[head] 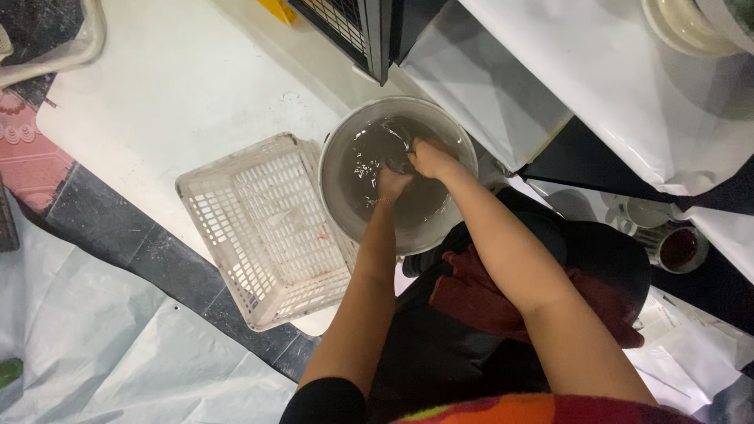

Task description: The person washes and dries glassware. They unwrap a glass from newspaper, wash it in a bucket of water, dry it with a cloth, and place it on a shelf. The process is repeated for a second glass.

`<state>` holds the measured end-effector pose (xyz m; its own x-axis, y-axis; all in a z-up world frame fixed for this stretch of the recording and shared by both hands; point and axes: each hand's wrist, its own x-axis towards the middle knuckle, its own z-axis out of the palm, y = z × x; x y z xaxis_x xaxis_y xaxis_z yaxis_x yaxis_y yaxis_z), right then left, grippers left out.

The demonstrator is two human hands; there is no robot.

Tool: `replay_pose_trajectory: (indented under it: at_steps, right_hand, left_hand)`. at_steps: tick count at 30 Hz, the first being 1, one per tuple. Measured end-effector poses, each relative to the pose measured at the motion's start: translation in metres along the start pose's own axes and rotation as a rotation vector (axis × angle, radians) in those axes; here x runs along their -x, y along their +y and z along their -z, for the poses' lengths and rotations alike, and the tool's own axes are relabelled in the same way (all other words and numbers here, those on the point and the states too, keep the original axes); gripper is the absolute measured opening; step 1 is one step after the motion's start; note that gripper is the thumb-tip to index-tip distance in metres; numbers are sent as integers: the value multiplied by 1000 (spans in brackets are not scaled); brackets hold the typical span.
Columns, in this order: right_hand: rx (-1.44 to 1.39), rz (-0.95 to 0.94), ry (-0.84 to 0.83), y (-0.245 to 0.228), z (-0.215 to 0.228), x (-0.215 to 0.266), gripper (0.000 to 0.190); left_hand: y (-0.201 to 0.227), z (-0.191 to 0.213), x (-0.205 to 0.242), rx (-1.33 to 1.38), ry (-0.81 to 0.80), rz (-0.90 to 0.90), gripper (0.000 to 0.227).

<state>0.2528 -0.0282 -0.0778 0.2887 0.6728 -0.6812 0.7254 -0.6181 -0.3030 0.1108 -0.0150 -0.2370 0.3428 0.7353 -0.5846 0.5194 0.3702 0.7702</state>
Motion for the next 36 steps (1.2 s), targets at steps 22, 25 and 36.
replay_pose_trajectory:
  at_steps: [22, 25, 36]
  right_hand:
    - [-217, -234, -545, 31, -7, 0, 118]
    - [-395, -236, -576, 22, 1, 10, 112]
    - [-625, -36, -614, 6, 28, 27, 82]
  left_hand:
    - [28, 7, 6, 833, -392, 458, 112]
    - [26, 13, 4, 837, -441, 515, 119]
    - [59, 37, 50, 1184, -305, 311, 112]
